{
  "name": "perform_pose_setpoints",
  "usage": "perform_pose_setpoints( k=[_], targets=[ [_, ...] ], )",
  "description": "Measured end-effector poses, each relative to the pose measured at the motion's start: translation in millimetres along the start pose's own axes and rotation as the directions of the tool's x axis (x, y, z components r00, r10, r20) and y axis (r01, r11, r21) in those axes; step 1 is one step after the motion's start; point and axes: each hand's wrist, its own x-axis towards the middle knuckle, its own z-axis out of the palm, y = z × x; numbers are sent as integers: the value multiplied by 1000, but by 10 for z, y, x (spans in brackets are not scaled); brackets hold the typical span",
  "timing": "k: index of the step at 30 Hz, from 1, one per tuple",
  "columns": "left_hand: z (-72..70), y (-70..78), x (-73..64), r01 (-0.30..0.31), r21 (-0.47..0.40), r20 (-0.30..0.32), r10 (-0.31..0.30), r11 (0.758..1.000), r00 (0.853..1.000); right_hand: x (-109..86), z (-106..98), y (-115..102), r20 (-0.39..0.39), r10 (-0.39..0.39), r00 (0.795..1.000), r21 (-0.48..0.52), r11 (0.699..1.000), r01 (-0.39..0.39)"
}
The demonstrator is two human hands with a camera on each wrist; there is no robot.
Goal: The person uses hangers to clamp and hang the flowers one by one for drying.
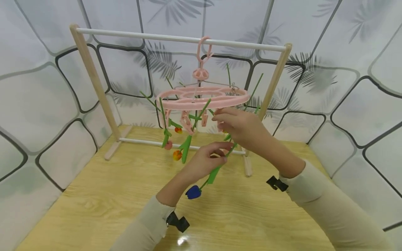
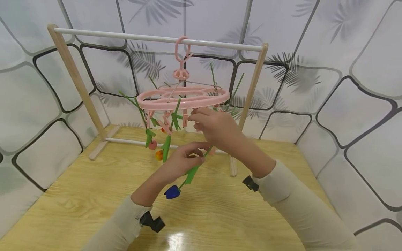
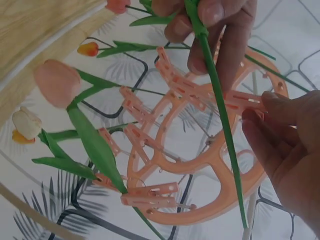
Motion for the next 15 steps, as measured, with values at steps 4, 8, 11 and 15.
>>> perform_pose_setpoints(
  k=[4, 8, 11, 15],
  targets=[
    [-71, 80, -28, 16, 13, 5, -16, 1000, 1000, -21, -78, 49, 10, -45, 999, 67, 997, 44],
    [-161, 183, -21, -19, 78, 11, 18, 997, 1000, -9, -169, 83, -2, -89, 996, 88, 992, 89],
    [-228, 276, -9, -36, 151, 0, 37, 988, 999, 11, -242, 89, 0, -110, 994, 33, 993, 110],
    [-295, 388, -14, -13, 229, -17, 18, 973, 1000, 11, -308, 85, 9, -111, 994, -47, 993, 111]
  ],
)
